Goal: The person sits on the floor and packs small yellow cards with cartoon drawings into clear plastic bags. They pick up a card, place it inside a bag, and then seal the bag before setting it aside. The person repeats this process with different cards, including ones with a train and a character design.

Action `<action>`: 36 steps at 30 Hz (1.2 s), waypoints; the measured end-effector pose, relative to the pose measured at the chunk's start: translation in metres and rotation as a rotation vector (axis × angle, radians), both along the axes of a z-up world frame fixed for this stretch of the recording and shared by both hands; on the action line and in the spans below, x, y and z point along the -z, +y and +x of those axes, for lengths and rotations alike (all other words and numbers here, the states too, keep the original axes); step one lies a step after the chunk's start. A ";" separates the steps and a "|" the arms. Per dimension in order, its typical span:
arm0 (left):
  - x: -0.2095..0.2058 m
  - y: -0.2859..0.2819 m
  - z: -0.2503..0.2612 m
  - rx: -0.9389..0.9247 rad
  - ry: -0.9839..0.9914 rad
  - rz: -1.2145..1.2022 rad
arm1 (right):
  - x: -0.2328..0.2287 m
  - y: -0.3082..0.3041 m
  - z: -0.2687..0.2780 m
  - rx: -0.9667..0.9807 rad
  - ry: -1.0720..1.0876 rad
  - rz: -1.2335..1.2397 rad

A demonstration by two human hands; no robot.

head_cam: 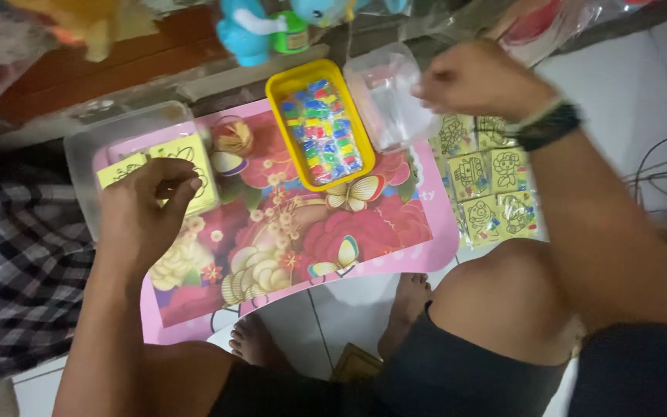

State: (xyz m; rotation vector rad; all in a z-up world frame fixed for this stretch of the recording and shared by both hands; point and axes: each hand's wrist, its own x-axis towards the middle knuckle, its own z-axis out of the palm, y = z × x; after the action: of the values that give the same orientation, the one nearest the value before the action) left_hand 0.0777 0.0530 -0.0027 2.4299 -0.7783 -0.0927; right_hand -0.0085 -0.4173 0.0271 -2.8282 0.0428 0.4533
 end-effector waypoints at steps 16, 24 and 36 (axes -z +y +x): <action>0.001 0.055 -0.022 0.031 0.121 -0.126 | 0.165 0.014 0.055 0.662 0.040 0.507; -0.004 0.051 -0.024 0.020 0.133 -0.204 | 0.151 0.023 0.064 0.659 -0.159 0.288; -0.005 0.028 -0.024 0.032 0.117 -0.103 | 0.044 0.052 0.026 0.889 -0.242 0.552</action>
State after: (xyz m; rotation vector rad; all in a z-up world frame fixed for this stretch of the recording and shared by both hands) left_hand 0.0540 0.0813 0.0027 2.2932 -0.7507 -0.2008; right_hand 0.0172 -0.3657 -0.0172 -2.0223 0.9162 -0.0813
